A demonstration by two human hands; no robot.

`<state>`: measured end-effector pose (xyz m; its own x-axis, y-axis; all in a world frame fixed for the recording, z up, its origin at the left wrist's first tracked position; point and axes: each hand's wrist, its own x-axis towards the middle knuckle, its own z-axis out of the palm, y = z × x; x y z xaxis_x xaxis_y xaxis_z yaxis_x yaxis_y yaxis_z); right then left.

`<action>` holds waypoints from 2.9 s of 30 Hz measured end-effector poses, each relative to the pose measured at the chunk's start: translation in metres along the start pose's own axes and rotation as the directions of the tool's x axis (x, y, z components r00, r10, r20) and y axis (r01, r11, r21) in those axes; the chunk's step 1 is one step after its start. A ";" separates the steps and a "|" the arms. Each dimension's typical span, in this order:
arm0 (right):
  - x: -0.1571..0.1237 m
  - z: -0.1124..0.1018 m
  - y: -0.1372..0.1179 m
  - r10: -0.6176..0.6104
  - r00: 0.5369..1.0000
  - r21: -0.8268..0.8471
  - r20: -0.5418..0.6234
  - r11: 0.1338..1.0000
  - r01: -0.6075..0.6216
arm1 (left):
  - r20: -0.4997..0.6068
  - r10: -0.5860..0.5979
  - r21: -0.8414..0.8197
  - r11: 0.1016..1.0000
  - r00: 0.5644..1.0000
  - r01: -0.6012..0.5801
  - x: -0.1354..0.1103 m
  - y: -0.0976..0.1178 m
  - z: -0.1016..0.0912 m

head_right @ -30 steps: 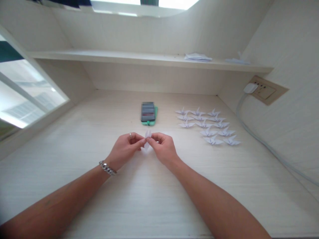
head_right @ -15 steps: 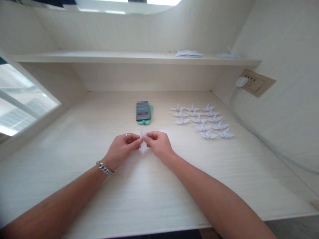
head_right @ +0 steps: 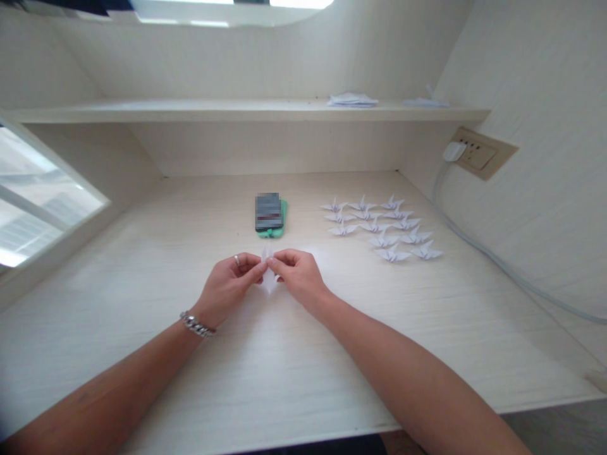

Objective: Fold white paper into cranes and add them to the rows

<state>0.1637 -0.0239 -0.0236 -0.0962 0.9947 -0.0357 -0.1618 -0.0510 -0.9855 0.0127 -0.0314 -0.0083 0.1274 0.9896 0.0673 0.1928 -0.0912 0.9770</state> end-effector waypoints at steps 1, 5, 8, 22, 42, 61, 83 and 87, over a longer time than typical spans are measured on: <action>0.000 0.000 0.000 -0.003 1.000 0.003 -0.009 1.000 0.003 | -0.004 0.010 0.010 1.000 1.000 -0.010 0.000 0.000 0.000; -0.001 0.000 0.001 -0.016 0.999 -0.008 -0.028 1.000 0.016 | 0.002 0.029 0.029 0.999 1.000 -0.029 0.001 -0.001 -0.002; -0.001 0.001 -0.001 -0.015 1.000 -0.001 -0.021 1.000 0.015 | 0.001 0.028 0.030 0.999 1.000 -0.028 0.001 -0.002 -0.002; 0.000 0.002 0.001 0.015 1.000 0.056 0.012 0.998 -0.015 | -0.065 -0.030 0.008 1.000 0.997 0.030 0.002 -0.002 -0.001; -0.001 0.001 0.003 -0.125 0.989 -0.217 0.075 0.966 0.139 | 0.006 -0.127 -0.256 0.959 0.992 0.124 0.002 -0.003 0.000; -0.003 -0.001 0.001 -0.274 0.960 -0.114 -0.062 0.957 0.266 | -0.005 0.017 0.092 0.996 1.000 -0.016 -0.003 0.003 0.000; -0.004 0.002 -0.001 -0.183 0.972 0.071 -0.145 0.978 0.195 | 0.050 0.039 0.231 0.972 0.998 -0.049 -0.005 0.005 0.002; -0.004 0.002 0.000 -0.188 0.970 0.068 -0.154 0.977 0.200 | 0.048 0.028 0.218 0.975 0.998 -0.038 -0.005 0.004 0.002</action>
<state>0.1621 -0.0281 -0.0228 0.0882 0.9882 0.1254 -0.2438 0.1435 -0.9591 0.0146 -0.0368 -0.0048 0.1795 0.9801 0.0846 0.3954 -0.1506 0.9061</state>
